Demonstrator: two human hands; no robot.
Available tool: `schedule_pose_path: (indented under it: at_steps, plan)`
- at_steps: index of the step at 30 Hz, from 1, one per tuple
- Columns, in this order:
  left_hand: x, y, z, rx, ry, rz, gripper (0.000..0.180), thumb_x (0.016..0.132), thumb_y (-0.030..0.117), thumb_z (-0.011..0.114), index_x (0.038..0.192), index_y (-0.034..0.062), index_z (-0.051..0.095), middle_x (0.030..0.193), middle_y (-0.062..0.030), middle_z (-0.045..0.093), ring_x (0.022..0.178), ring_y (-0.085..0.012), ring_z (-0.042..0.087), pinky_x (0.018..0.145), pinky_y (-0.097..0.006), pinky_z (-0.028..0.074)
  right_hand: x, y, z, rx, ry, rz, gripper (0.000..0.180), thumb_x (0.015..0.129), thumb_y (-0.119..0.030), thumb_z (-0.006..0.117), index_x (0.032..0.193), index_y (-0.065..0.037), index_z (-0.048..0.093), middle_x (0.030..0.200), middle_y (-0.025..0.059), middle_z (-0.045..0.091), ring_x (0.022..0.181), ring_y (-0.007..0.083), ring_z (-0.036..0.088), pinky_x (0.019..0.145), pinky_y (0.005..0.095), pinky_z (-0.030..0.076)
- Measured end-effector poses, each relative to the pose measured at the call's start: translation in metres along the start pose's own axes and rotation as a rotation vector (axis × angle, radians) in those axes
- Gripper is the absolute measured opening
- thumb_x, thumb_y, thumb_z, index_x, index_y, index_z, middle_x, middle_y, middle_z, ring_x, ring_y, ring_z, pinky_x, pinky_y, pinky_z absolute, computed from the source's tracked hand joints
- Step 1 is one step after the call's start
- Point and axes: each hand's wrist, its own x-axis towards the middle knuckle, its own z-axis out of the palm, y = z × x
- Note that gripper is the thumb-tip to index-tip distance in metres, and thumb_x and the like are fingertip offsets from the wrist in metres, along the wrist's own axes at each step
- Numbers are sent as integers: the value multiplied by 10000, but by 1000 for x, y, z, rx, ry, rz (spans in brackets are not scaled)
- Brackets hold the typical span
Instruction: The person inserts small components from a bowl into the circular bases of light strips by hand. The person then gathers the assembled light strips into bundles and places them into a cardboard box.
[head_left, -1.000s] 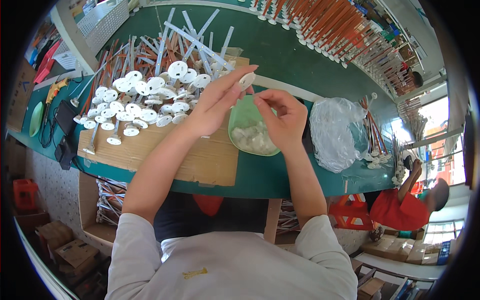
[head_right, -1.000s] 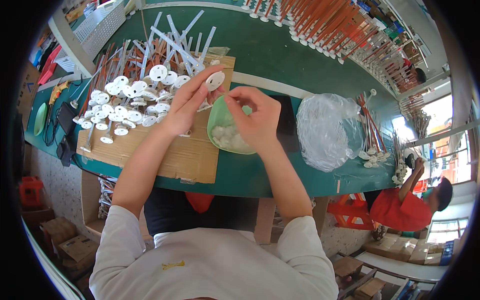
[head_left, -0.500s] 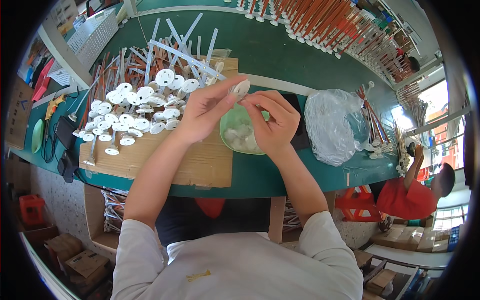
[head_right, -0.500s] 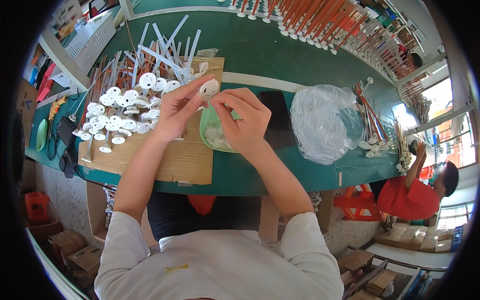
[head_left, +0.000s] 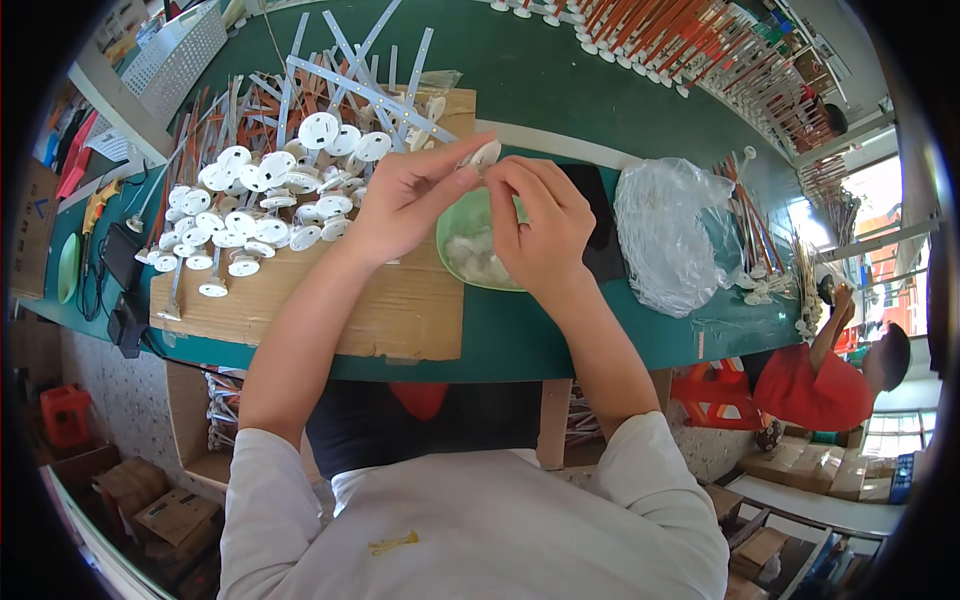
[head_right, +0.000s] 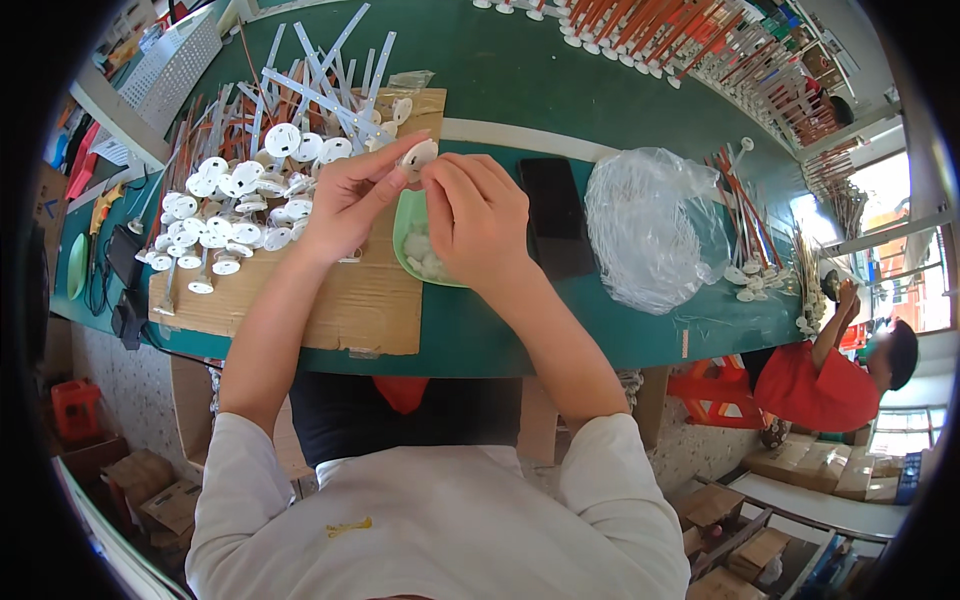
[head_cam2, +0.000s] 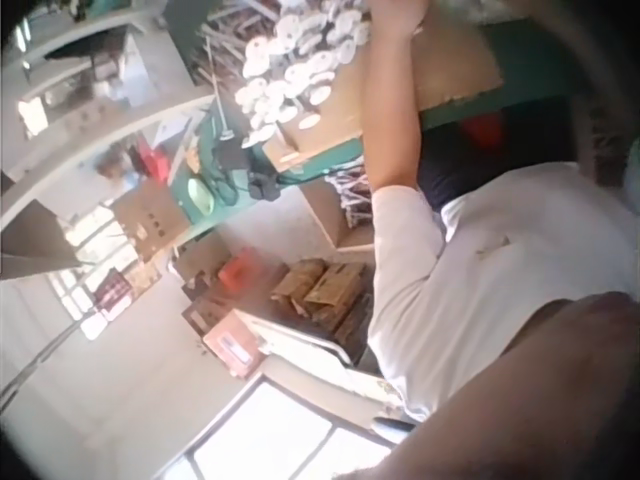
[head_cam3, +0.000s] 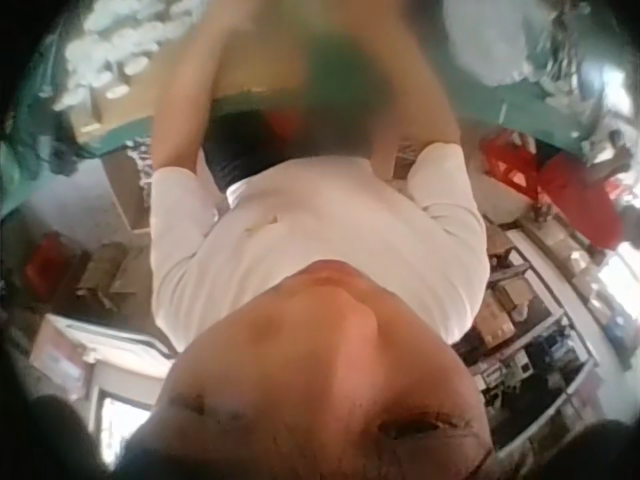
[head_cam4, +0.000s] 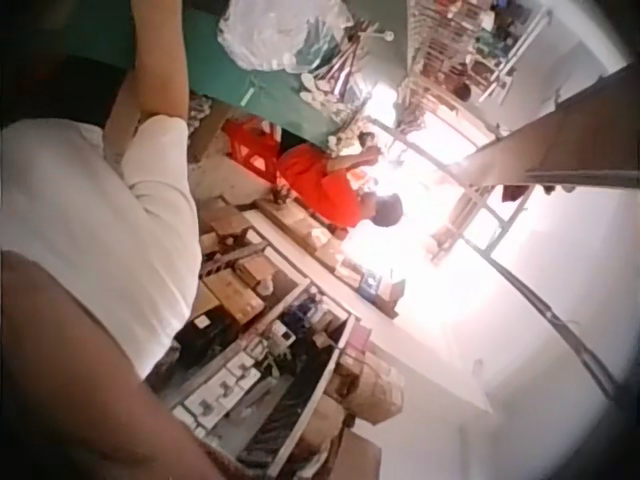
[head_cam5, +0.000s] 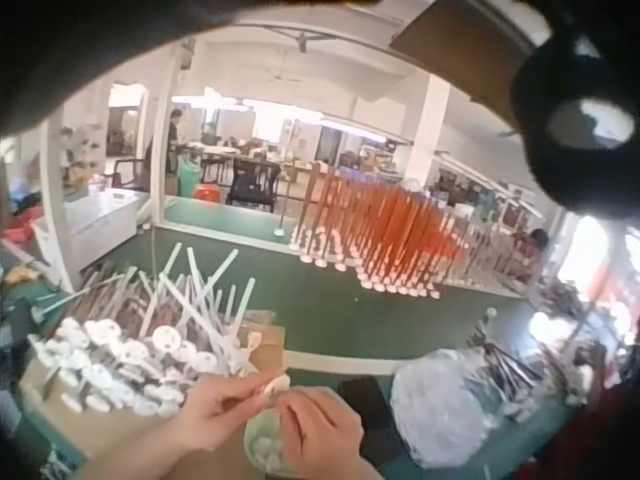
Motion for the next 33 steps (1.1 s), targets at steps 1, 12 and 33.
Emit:
schedule_pose_path:
  at_steps: [1, 12, 33]
  plan:
    - [0, -1, 0, 59, -11, 19, 392, 961, 43, 552, 1353, 66, 554, 835, 16, 671, 772, -24, 543, 702, -193, 456, -1, 0, 2, -13, 18, -31, 148, 727, 54, 685, 858, 1, 638, 823, 106, 658, 693, 270, 630, 590, 327, 516]
    - [-2, 6, 13, -32, 36, 74, 336, 971, 36, 529, 1302, 9, 575, 1019, -80, 713, 914, -84, 636, 842, -236, 525, -13, -5, 10, 11, 97, 49, 138, 732, 92, 661, 848, 24, 629, 793, 116, 661, 673, 277, 641, 611, 306, 525]
    - [11, -15, 23, -323, -99, 390, 369, 1008, 53, 468, 1366, -35, 481, 1225, -117, 611, 1073, -166, 601, 942, -327, 515, -19, 20, 18, -26, 238, -94, 148, 716, 29, 711, 843, -22, 652, 799, 85, 664, 640, 240, 613, 551, 302, 503]
